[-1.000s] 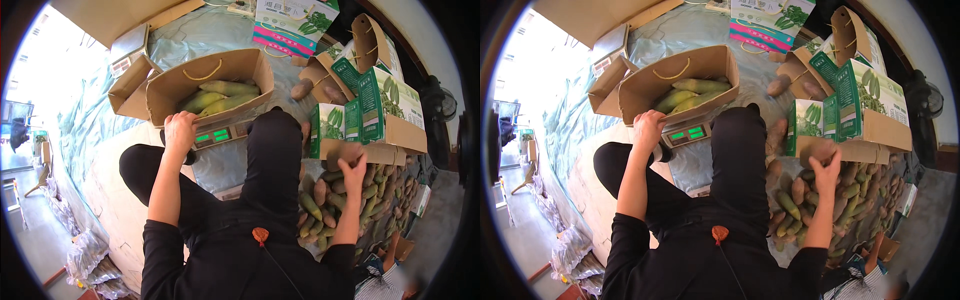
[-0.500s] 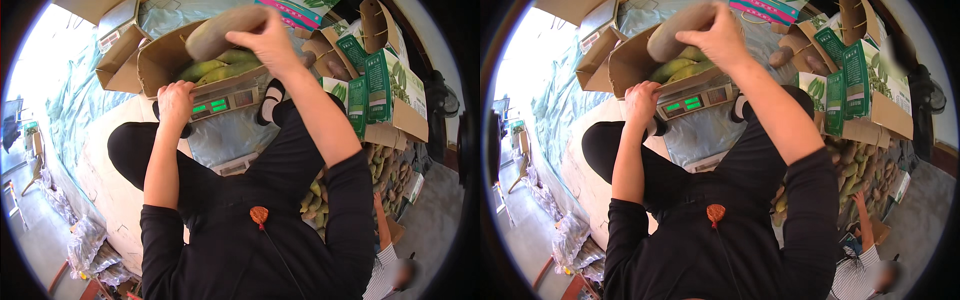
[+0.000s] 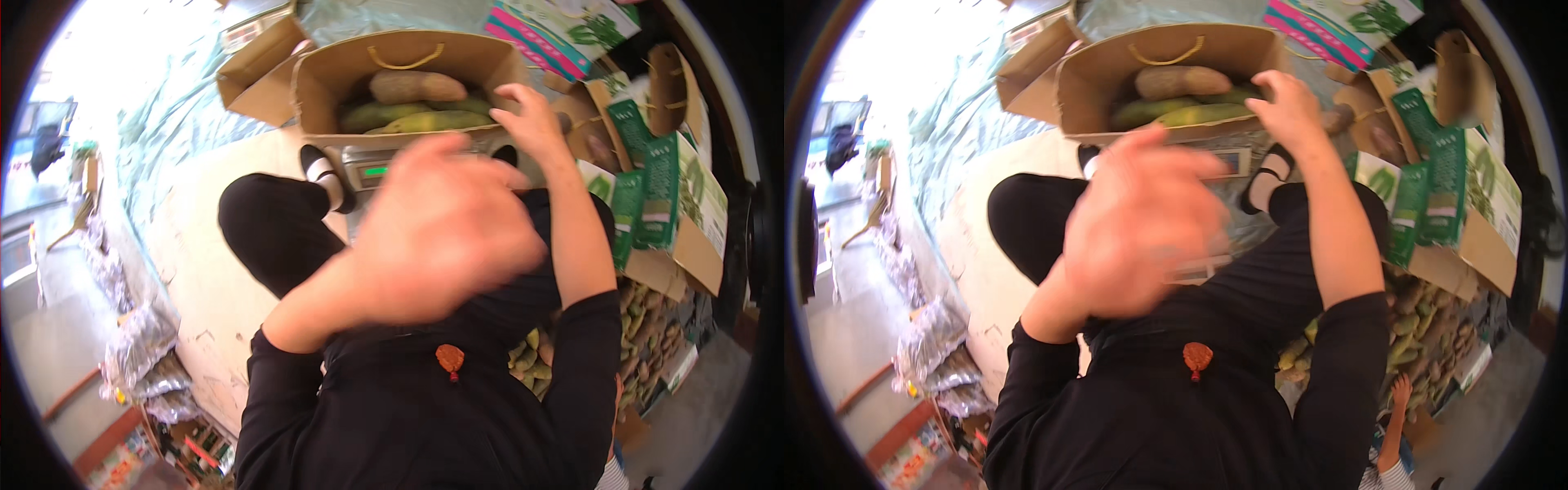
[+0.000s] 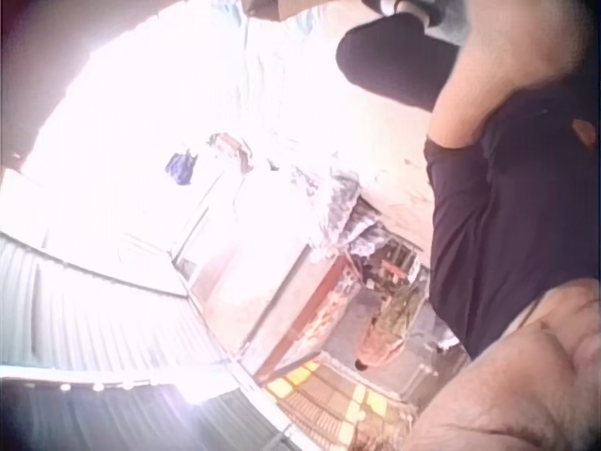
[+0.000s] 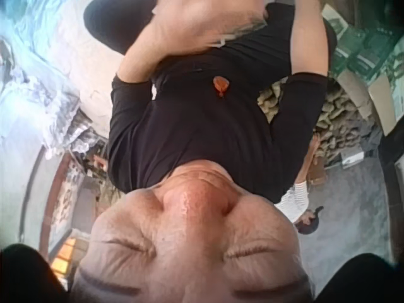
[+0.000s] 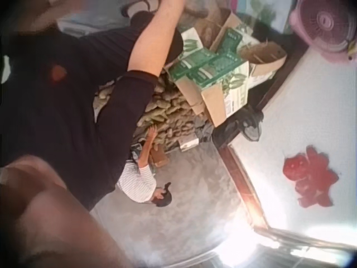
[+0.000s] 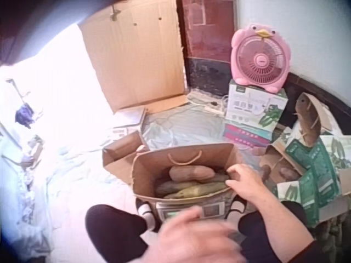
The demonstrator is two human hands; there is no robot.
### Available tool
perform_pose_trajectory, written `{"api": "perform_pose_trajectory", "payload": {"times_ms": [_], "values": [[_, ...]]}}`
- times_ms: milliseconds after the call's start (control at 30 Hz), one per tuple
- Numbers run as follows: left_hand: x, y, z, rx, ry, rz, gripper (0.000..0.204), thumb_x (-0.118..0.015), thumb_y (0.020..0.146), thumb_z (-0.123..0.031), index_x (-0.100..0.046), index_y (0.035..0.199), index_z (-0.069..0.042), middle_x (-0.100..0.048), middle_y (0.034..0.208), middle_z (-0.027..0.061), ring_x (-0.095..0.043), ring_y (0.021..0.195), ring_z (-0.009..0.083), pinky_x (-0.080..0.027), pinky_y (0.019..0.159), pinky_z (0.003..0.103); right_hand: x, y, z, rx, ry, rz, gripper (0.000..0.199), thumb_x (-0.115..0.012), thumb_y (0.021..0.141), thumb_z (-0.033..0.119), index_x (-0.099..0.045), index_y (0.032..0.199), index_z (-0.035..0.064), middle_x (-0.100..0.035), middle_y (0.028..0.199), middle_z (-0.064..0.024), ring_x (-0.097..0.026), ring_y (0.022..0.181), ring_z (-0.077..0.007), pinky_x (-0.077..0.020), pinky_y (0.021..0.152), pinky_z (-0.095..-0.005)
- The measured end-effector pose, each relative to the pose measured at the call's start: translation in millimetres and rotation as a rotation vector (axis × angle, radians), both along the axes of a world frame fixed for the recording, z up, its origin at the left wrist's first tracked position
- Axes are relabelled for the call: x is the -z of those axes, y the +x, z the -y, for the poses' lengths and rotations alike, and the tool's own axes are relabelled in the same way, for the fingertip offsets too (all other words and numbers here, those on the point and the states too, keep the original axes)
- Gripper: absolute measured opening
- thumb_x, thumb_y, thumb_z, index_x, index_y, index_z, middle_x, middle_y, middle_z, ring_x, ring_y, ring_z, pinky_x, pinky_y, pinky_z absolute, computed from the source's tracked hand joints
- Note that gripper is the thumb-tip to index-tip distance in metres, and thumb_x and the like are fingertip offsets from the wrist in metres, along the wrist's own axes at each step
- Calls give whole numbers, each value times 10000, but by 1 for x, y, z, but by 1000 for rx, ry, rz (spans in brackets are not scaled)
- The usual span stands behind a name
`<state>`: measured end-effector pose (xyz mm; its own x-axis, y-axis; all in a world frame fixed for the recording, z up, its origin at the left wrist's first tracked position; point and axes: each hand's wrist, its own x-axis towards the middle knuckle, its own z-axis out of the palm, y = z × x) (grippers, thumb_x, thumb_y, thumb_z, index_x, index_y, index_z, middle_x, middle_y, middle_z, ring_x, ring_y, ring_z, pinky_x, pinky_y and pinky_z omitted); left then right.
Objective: Weighing produce on an electronic scale and placing it into paper bags and cardboard boxes for shipping.
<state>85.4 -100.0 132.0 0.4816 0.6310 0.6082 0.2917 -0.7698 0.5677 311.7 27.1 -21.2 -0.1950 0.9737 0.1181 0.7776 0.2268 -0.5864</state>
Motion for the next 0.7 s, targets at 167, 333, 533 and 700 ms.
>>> {"api": "perform_pose_trajectory", "payload": {"times_ms": [167,333,533,700], "values": [[-46,39,39,3,208,338,226,-609,573,-156,-536,733,-13,-548,776,126,-600,778,302,-439,860,625,-3,11,-2,6,-137,-131,344,-687,765,197,-607,1071,60,-632,1098,-130,-577,1072,-276,-445,904,-360],[-63,32,46,-167,25,377,223,-613,563,-138,-549,742,-22,-567,774,123,-611,749,298,-450,864,603,-8,10,-8,-6,-124,-176,333,-670,772,188,-606,1064,41,-642,1081,-139,-599,1048,-257,-460,882,-346],[8,-11,6,-13,-233,-209,221,-665,756,-58,-643,975,-75,-618,881,70,-605,884,254,-434,911,439,-13,1,-1,12,-100,-265,313,-690,735,149,-609,1011,26,-656,955,-158,-631,921,-280,-485,815,-352],[44,-42,1,-74,-327,-326,156,-658,773,-67,-652,929,-72,-628,848,83,-604,834,266,-462,830,399,-26,1,2,83,-97,-300,276,-679,758,113,-612,1005,11,-661,960,-141,-633,935,-253,-483,823,-348]]}}
